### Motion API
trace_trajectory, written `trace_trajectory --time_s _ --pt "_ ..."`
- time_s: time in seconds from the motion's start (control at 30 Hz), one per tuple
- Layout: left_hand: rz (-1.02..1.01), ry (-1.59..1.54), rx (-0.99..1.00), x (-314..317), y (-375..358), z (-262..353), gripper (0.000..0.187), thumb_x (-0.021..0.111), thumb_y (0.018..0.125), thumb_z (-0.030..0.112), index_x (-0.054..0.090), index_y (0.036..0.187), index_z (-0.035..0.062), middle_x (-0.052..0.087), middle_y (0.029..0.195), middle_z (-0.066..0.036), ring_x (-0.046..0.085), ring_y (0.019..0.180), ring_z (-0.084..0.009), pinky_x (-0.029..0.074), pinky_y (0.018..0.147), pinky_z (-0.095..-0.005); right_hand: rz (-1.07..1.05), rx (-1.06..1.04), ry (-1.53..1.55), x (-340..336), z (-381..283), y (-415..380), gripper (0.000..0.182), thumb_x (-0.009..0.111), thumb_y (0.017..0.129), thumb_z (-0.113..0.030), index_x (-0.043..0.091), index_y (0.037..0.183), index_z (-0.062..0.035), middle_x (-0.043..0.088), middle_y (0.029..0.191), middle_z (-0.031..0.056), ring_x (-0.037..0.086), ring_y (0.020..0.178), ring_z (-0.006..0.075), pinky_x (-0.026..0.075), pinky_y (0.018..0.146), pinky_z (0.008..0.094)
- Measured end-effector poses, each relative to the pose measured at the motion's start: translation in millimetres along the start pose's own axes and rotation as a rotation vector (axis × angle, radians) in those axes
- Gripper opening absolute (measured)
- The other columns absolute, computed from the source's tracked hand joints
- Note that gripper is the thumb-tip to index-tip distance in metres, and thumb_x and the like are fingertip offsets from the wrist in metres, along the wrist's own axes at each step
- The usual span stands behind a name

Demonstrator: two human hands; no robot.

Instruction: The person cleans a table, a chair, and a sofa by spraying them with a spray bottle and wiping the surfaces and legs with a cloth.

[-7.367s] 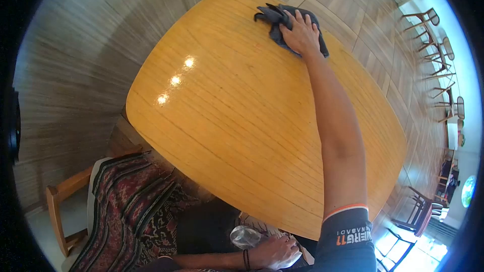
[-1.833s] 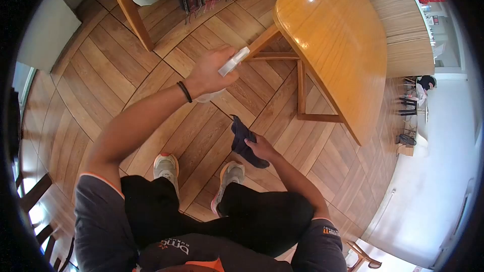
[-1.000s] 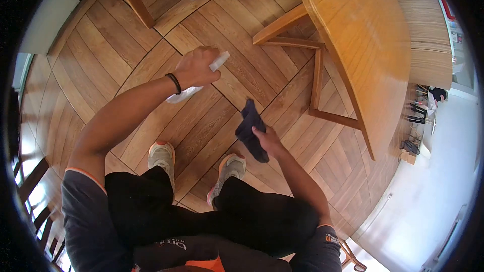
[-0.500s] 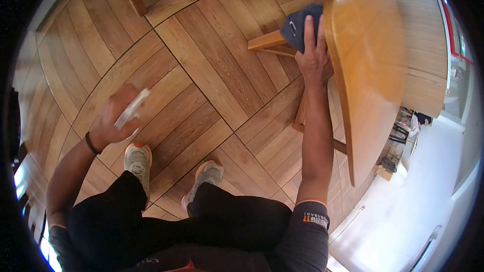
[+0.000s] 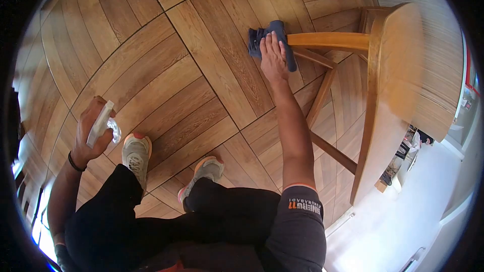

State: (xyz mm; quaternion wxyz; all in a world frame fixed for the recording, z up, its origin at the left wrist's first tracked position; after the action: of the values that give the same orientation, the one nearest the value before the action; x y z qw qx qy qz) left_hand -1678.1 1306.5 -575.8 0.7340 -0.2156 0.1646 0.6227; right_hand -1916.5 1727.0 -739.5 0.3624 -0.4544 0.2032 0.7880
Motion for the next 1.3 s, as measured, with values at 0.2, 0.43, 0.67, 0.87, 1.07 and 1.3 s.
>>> trace_trajectory --time_s 0.2,0.43,0.67,0.87,1.07,1.3 --pt "0.013 0.102 -0.018 -4.0 -2.9 -8.2 0.03 0.056 0.062 0.003 0.056 0.093 0.0014 0.053 0.086 -0.015 0.054 0.075 -0.0336 0.044 0.068 -0.0378 0.087 -0.112 -0.257 -6.3 20.6 -8.4 0.044 0.049 0.094 -0.019 0.053 0.137 -0.0174 0.054 0.144 0.0001 0.04 0.143 0.0179 0.027 0.113 0.04" --pt "-0.022 0.041 -0.022 7.1 -4.2 -8.0 0.03 0.056 0.062 0.003 0.057 0.092 0.0012 0.053 0.086 -0.015 0.054 0.076 -0.0319 0.044 0.068 -0.0372 0.606 0.306 -0.405 -154.1 102.1 -13.2 0.041 0.063 0.094 -0.035 0.061 0.13 -0.0162 0.057 0.14 0.0025 0.052 0.131 0.0256 0.033 0.103 0.0456" --pt "-0.073 0.048 0.038 15.8 8.0 6.9 0.03 0.056 0.063 0.004 0.057 0.093 0.0013 0.054 0.087 -0.015 0.054 0.077 -0.0314 0.044 0.068 -0.0371 0.955 0.321 0.104 -130.0 126.2 -22.4 0.053 0.073 0.082 -0.013 0.06 0.133 -0.0081 0.054 0.138 0.0202 0.052 0.124 0.0474 0.04 0.107 0.0586" --pt "-0.095 0.075 0.057 15.4 2.1 11.7 0.029 0.059 0.066 0.008 0.057 0.094 0.0021 0.054 0.088 -0.016 0.055 0.076 -0.0321 0.045 0.068 -0.0387 0.485 0.23 0.172 -69.9 79.1 -36.1 0.063 0.067 0.075 -0.004 0.058 0.136 -0.0138 0.059 0.118 0.0102 0.059 0.106 0.0372 0.048 0.102 0.05" --pt "-0.108 0.095 0.007 17.5 -7.9 10.7 0.028 0.059 0.068 0.01 0.057 0.095 0.0017 0.055 0.09 -0.017 0.057 0.074 -0.0331 0.046 0.067 -0.0386 0.168 0.025 0.431 11.7 36.8 -64.9 0.062 0.058 0.081 0.004 0.053 0.14 -0.0159 0.058 0.131 0.0053 0.058 0.115 0.0327 0.047 0.104 0.0479" --pt "-0.111 0.103 0.004 13.0 -9.3 18.5 0.029 0.059 0.07 0.008 0.058 0.099 0.0022 0.057 0.093 -0.015 0.06 0.077 -0.0312 0.049 0.07 -0.0382 0.103 1.414 1.277 52.1 122.6 -110.5 0.044 0.055 0.097 -0.022 0.052 0.138 -0.0054 0.06 0.133 0.0185 0.058 0.122 0.033 0.048 0.103 0.0443"
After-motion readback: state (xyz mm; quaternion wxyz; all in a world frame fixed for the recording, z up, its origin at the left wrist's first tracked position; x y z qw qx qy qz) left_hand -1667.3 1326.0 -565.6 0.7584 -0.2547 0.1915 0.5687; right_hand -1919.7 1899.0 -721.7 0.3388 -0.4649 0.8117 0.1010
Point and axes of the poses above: each hand's wrist, its own y-axis towards the middle knuckle, its own x-axis out of the palm, z = x × y, the point moved 5 cm from there along y, towards the middle knuckle
